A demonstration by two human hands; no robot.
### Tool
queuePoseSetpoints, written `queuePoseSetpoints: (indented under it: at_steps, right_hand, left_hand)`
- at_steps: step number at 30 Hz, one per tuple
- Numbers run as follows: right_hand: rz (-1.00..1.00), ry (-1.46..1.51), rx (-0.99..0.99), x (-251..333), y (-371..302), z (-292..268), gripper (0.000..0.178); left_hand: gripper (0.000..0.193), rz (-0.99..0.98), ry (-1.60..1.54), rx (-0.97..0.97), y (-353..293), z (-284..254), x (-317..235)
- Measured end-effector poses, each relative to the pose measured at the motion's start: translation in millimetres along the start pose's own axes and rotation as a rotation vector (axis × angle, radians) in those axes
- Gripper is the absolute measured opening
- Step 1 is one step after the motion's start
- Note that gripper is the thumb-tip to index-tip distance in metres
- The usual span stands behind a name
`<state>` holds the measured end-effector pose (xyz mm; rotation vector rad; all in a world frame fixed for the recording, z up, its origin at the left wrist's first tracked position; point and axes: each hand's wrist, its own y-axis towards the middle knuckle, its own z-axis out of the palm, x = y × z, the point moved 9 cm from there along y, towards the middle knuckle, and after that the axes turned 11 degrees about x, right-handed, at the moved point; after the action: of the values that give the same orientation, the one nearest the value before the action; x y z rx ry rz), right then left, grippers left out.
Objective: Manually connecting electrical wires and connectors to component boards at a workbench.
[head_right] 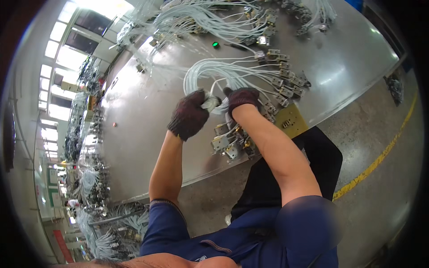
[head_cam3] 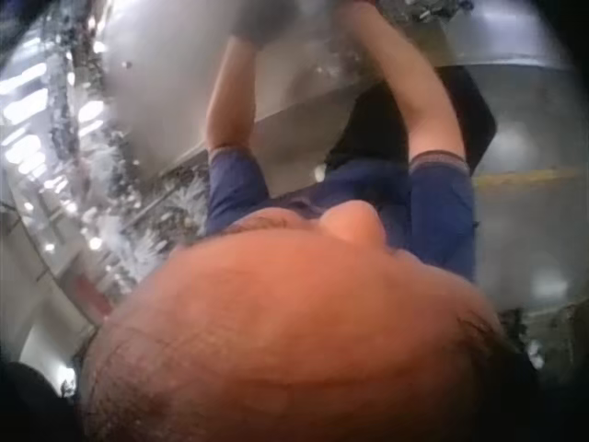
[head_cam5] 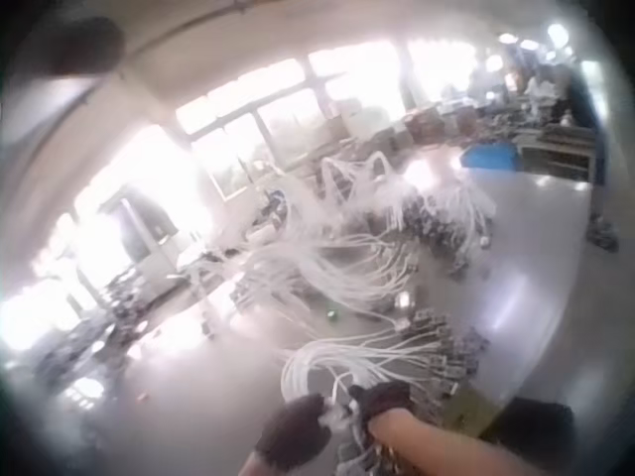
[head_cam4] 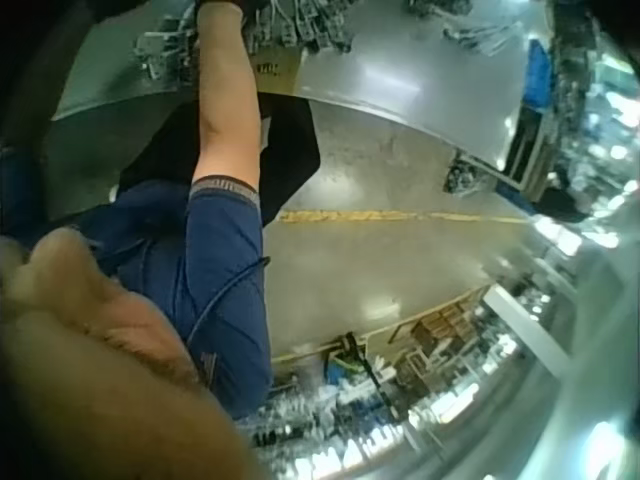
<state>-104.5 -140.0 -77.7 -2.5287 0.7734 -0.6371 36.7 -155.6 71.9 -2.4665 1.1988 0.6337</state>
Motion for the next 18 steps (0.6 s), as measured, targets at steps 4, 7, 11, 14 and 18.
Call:
queuePoseSetpoints:
  at_steps: [4,7,11,14,18]
  right_hand:
    - [-0.125,-0.194,0.041,9,-7,0,0.041]
    - [-0.202,-0.132,0.032,5,-16,-12,0.042]
    - [-0.264,-0.162,0.143,4,-29,-20,0.048]
    - [-0.248,-0.135,0.092,4,-36,-27,0.050]
    - [-0.200,-0.062,0.138,2,-29,-22,0.049]
  left_hand:
    - [0.017,0.126,-0.222,-0.219,-12,6,-1]
    - [0.017,0.091,-0.319,-0.276,-17,12,5]
    - [0.018,0.084,-0.491,-0.306,-5,21,9]
    - [0.021,-0.001,-0.858,-0.282,2,40,28]
    - [0.025,0.319,-0.366,-0.415,-16,39,-2]
